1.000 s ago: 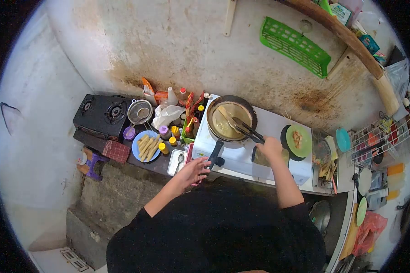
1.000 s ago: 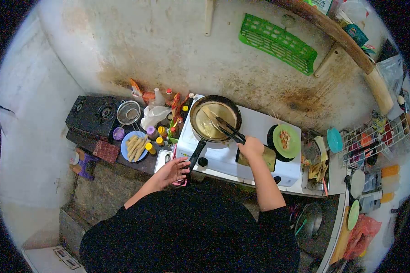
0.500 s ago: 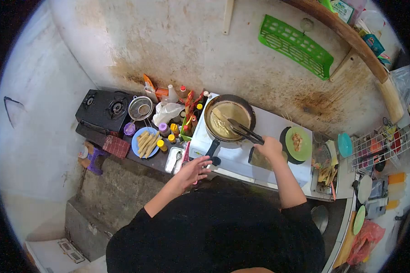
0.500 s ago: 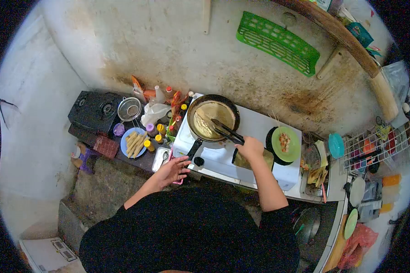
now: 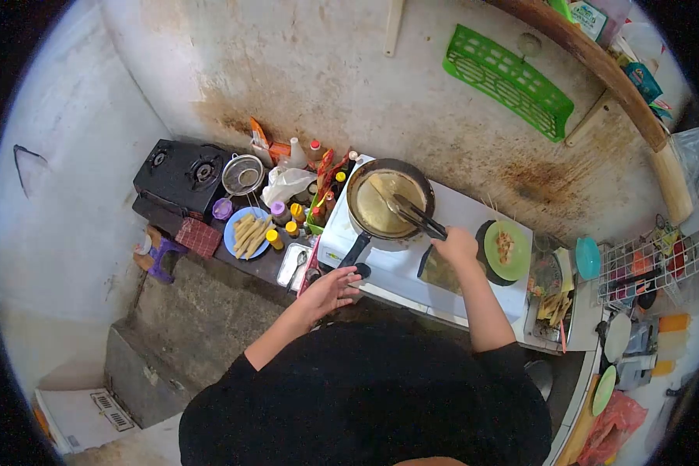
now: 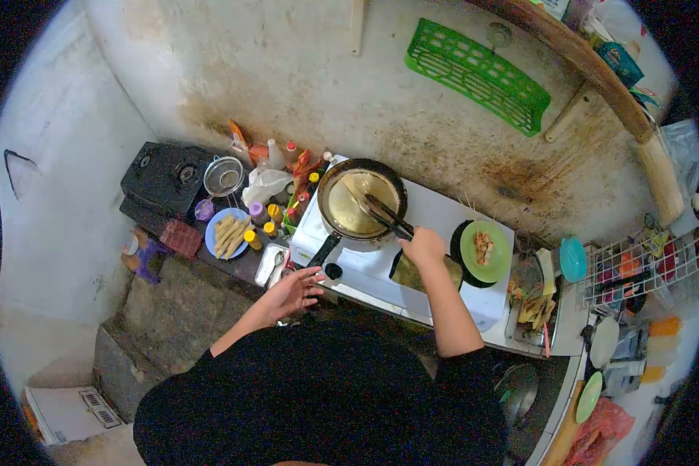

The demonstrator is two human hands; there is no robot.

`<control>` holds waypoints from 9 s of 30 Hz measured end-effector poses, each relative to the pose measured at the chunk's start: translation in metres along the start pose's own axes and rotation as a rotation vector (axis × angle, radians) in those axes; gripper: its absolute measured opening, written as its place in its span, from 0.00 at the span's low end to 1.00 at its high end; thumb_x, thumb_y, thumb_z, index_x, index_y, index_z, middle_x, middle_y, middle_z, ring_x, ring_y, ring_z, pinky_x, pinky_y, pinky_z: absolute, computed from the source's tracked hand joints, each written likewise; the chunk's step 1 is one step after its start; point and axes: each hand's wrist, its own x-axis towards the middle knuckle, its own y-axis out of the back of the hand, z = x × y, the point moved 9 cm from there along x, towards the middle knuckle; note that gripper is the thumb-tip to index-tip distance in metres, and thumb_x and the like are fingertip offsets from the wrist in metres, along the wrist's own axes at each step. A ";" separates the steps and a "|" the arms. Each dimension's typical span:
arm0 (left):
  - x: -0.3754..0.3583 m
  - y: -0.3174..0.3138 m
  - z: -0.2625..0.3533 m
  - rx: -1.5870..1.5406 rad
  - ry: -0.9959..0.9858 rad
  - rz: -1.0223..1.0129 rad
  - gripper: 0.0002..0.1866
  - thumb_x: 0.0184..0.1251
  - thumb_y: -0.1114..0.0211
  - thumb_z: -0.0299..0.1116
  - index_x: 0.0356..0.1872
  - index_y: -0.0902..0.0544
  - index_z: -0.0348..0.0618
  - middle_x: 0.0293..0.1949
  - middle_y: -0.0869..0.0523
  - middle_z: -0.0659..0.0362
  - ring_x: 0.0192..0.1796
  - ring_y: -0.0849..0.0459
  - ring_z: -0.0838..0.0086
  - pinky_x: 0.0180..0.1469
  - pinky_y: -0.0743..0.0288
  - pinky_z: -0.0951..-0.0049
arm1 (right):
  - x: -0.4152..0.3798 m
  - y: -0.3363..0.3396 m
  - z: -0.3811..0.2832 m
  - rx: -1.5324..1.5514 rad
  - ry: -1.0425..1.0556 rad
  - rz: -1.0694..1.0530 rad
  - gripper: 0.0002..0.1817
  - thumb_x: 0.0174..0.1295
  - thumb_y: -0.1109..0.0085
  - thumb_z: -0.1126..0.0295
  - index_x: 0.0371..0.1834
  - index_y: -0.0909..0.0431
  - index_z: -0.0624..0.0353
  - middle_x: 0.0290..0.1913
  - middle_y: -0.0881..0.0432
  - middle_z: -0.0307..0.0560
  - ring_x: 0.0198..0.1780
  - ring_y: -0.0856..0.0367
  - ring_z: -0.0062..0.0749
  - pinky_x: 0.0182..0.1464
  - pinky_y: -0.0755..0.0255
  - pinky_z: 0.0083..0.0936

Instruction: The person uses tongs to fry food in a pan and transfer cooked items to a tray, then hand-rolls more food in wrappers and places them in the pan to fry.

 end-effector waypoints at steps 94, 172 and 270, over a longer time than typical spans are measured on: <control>-0.021 0.040 0.008 -0.003 -0.001 -0.035 0.19 0.66 0.55 0.43 0.54 0.34 0.47 0.48 0.28 0.62 0.43 0.26 0.74 0.45 0.30 0.70 | -0.010 0.000 -0.012 0.084 -0.178 -0.028 0.22 0.39 0.37 0.48 0.26 0.20 0.56 0.28 0.19 0.48 0.34 0.20 0.40 0.36 0.28 0.33; -0.050 0.002 -0.061 -0.136 -0.152 0.287 0.22 0.64 0.53 0.45 0.56 0.35 0.48 0.51 0.29 0.63 0.42 0.25 0.74 0.44 0.31 0.73 | 0.071 -0.074 0.025 0.788 -0.104 -0.665 0.22 0.41 0.34 0.50 0.22 0.28 0.58 0.17 0.27 0.39 0.09 0.40 0.17 0.09 0.47 0.18; -0.014 0.011 -0.009 0.011 0.009 -0.011 0.15 0.65 0.55 0.36 0.51 0.30 0.46 0.43 0.24 0.61 0.22 0.35 0.83 0.25 0.39 0.87 | -0.068 -0.056 0.067 0.526 -0.169 0.519 0.30 0.44 0.39 0.50 0.47 0.26 0.57 0.36 0.21 0.53 0.40 0.23 0.44 0.43 0.32 0.32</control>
